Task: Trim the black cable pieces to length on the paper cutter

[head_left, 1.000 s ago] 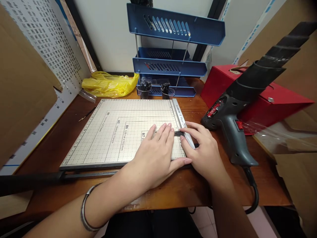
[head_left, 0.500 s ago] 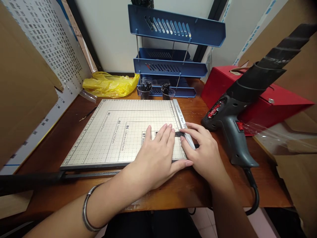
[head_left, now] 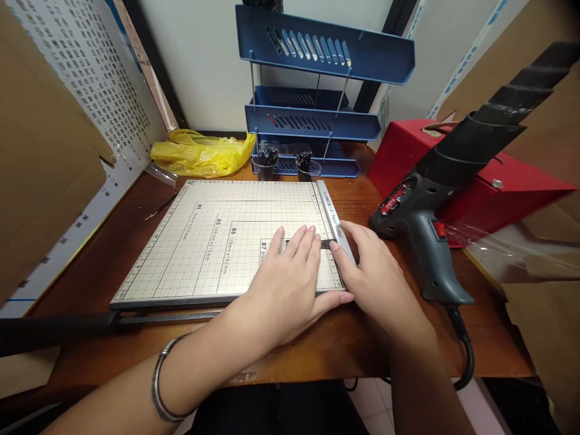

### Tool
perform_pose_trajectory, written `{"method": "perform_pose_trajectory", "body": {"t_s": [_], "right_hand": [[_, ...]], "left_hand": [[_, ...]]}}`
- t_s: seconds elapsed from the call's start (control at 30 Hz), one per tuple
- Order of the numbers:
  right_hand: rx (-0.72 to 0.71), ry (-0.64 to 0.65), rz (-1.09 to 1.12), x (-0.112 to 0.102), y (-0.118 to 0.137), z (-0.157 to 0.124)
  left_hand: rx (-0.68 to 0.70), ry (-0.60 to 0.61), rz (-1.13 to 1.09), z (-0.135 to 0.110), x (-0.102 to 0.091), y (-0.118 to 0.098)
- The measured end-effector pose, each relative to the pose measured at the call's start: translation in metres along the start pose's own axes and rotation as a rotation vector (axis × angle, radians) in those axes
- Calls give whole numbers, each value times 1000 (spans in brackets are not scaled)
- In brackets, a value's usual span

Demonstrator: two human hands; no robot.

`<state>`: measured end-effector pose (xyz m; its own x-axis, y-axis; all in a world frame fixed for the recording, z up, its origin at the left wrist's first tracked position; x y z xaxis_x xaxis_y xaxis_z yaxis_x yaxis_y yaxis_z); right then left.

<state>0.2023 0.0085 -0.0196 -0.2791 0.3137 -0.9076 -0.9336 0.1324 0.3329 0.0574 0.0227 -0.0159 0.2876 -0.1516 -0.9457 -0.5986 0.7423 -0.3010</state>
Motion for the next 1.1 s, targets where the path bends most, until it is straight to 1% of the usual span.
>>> {"method": "perform_pose_trajectory", "body": {"t_s": [0.1, 0.17, 0.23, 0.4, 0.5, 0.6, 0.7, 0.77, 0.83, 0.9, 1.1], "right_hand": [[146, 176, -30, -2, 5, 5], [182, 245, -19, 0, 10, 8], [180, 275, -19, 3, 15, 12], [175, 238, -114, 12, 20, 14], [163, 236, -119, 14, 21, 13], [156, 244, -110, 14, 20, 12], [162, 244, -108, 14, 20, 13], [174, 247, -120, 15, 20, 13], [176, 245, -124, 15, 20, 13], [165, 236, -119, 15, 20, 13], [180, 246, -114, 14, 21, 12]], "left_hand": [[9, 6, 4, 0, 0, 0], [6, 11, -1, 1, 0, 0], [-2, 13, -9, 1, 0, 0], [2, 14, -27, 0, 1, 0], [4, 10, -33, -1, 1, 1], [16, 35, -38, -1, -1, 2], [40, 32, -58, -1, -12, 6], [38, -25, -72, -1, -25, 12], [24, -105, -69, 0, -37, 19], [15, -147, -50, 1, -45, 26], [-43, -115, -1, 5, -46, 36]]}}
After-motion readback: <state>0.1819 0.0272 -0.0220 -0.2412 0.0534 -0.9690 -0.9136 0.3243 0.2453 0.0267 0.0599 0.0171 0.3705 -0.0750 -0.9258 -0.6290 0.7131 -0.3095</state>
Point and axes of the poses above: each hand's wrist, its own z-axis towards the middle knuckle, its own x-axis out of the palm, y = z × x, the point moved 4 cm from there along z, towards the middle knuckle, and after that the axes turned 15 degrees about -z, right-handed, at the moved point
